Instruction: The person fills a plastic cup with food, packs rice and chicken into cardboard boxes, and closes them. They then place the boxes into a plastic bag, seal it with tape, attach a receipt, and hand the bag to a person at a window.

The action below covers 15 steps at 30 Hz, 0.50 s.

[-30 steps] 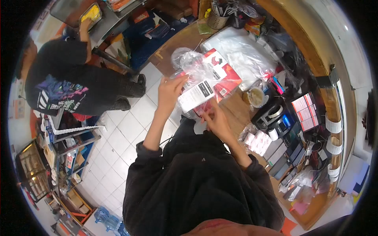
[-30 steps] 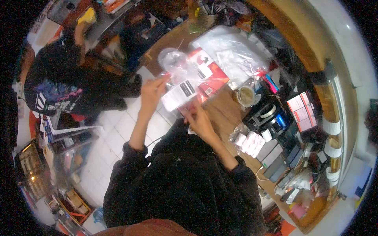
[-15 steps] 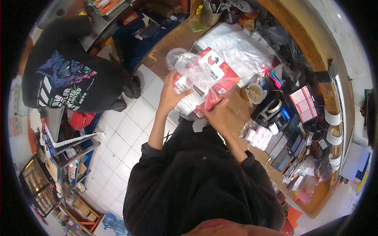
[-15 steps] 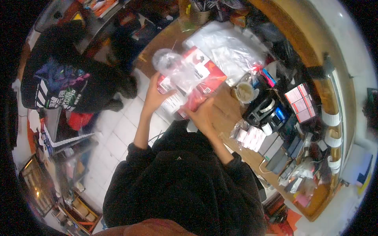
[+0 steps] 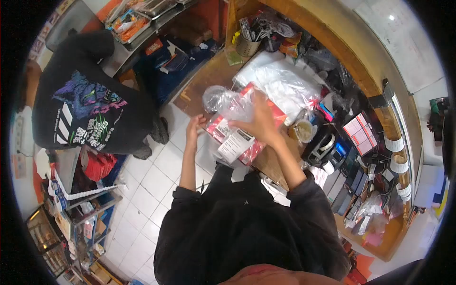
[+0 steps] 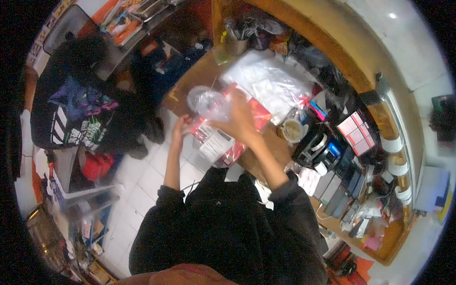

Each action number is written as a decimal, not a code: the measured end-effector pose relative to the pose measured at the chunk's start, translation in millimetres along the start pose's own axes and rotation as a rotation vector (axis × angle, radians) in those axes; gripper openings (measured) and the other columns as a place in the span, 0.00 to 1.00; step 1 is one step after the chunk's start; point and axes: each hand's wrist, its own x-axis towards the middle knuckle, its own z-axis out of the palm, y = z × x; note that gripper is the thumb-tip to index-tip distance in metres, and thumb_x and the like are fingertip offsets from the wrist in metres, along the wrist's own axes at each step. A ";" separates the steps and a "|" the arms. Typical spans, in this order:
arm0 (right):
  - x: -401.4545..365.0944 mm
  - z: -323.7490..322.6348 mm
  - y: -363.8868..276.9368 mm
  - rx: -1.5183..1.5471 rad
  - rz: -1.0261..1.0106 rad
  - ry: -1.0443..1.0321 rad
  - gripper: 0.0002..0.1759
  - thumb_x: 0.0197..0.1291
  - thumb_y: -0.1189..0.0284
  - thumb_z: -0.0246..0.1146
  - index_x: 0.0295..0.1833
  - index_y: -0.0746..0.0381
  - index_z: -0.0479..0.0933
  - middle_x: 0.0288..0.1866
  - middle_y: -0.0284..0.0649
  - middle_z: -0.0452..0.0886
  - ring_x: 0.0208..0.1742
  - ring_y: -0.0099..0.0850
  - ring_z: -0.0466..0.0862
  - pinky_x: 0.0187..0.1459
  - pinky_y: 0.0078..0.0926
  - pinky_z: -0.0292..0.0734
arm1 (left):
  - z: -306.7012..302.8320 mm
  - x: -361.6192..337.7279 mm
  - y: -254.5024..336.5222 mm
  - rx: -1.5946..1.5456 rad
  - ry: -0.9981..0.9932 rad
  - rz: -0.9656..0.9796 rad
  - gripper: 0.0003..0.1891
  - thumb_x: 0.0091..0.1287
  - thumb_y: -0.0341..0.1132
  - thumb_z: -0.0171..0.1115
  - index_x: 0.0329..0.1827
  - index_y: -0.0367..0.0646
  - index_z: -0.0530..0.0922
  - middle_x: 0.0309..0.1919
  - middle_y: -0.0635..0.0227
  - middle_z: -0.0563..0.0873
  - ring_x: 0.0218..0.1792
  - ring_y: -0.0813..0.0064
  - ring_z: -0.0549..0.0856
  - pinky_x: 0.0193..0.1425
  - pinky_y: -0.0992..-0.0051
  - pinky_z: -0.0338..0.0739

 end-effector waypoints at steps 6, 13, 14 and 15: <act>35.8 13.2 -7.9 0.463 0.312 -0.282 0.19 0.64 0.61 0.63 0.50 0.66 0.77 0.35 0.42 0.81 0.31 0.33 0.79 0.37 0.33 0.75 | 8.6 -23.4 -32.0 0.012 0.107 -0.102 0.26 0.74 0.56 0.49 0.64 0.47 0.74 0.52 0.70 0.81 0.50 0.71 0.79 0.44 0.69 0.80; 48.9 -140.8 -78.5 1.139 0.237 -0.105 0.17 0.74 0.62 0.55 0.34 0.61 0.71 0.19 0.24 0.59 0.18 0.15 0.58 0.21 0.19 0.52 | -9.5 -31.6 -2.9 -0.089 -0.215 0.079 0.21 0.75 0.50 0.51 0.61 0.45 0.75 0.46 0.66 0.82 0.41 0.74 0.82 0.44 0.71 0.80; 54.2 -177.9 -89.4 1.164 0.180 -0.063 0.15 0.73 0.64 0.55 0.34 0.61 0.72 0.18 0.25 0.62 0.18 0.16 0.61 0.21 0.19 0.55 | -2.4 -38.1 14.0 -0.072 -0.243 0.099 0.21 0.75 0.49 0.51 0.61 0.45 0.75 0.46 0.66 0.82 0.40 0.74 0.82 0.44 0.71 0.80; 60.2 -215.2 -96.2 1.172 0.118 -0.002 0.13 0.72 0.66 0.56 0.35 0.61 0.73 0.18 0.25 0.65 0.18 0.17 0.64 0.21 0.20 0.58 | 8.4 -44.1 31.7 -0.063 -0.277 0.109 0.21 0.75 0.49 0.51 0.60 0.45 0.75 0.46 0.66 0.82 0.40 0.74 0.82 0.44 0.71 0.79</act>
